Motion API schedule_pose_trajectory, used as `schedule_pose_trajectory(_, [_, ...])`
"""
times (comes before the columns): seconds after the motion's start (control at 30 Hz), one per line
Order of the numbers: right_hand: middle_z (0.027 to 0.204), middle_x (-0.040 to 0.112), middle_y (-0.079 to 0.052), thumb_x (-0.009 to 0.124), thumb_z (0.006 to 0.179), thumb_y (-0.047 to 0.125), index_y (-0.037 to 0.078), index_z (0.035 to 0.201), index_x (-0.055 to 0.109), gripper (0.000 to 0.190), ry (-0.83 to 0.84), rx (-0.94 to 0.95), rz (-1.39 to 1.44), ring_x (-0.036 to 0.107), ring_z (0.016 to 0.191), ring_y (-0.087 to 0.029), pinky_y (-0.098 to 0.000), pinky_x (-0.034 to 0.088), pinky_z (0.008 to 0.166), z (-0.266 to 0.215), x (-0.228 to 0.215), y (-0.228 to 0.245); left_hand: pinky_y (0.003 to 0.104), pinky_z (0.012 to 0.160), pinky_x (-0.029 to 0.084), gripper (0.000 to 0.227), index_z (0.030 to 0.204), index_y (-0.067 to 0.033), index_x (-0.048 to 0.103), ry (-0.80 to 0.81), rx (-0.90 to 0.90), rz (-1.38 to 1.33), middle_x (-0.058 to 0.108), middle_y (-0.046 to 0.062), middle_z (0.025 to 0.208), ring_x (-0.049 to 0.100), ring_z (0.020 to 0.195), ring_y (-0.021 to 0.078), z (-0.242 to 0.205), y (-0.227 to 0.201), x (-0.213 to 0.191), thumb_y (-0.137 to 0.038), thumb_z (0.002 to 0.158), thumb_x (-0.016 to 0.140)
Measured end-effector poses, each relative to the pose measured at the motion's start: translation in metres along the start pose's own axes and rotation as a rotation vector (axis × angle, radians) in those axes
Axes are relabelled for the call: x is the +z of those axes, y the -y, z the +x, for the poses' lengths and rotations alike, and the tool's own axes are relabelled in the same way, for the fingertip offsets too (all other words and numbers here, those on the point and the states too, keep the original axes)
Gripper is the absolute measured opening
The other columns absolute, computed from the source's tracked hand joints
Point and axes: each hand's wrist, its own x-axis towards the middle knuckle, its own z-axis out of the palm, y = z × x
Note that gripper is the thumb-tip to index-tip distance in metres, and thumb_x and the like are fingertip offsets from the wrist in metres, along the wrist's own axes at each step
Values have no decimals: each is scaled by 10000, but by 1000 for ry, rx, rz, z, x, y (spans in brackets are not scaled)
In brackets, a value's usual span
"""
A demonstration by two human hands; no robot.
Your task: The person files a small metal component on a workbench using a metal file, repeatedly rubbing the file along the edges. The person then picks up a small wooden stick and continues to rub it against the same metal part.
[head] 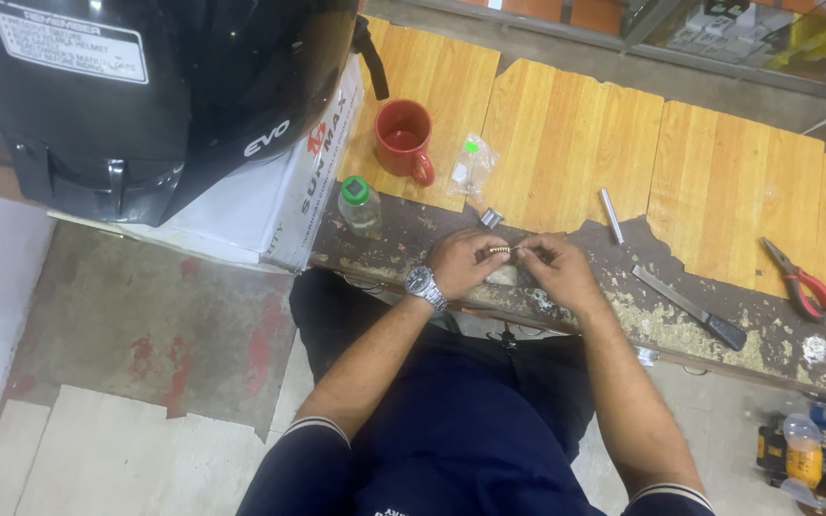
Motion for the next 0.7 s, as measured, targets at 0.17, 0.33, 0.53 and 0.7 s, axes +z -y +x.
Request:
schedule_pose_trajectory(0.17, [975,723,-208,693,988,147,65,1098,763,154,-20,-21,-5,710,1004,-398,-544,565,863,2,-1,-4,358,764,562,227,1073,-185,754,-13,11,-22,728,56,788,709,810,246,0,0,0,-311,884,744])
schedule_pose_trajectory(0.33, [971,709,-190,690,994,131,77,1098,761,137,-46,-57,-14,701,1018,-393,-555,557,878,3,-3,-12,370,750,564,220,1065,-178,759,-33,36,-42,725,72,777,710,794,263,-1,1,1,-285,873,750])
schedule_pose_trajectory(0.53, [969,704,-153,694,1001,133,104,1097,766,124,-83,-109,-31,698,1026,-360,-530,557,883,7,-2,-32,378,737,563,226,1057,-172,765,-52,37,-56,722,82,774,708,787,273,-2,0,0,-271,854,765])
schedule_pose_trajectory(0.7, [973,708,-155,687,1006,123,101,1087,770,118,-132,-173,-59,682,1049,-344,-510,540,915,7,-4,-44,369,736,561,219,1060,-173,764,-31,5,-72,722,76,779,704,776,262,-2,-1,-1,-273,865,754])
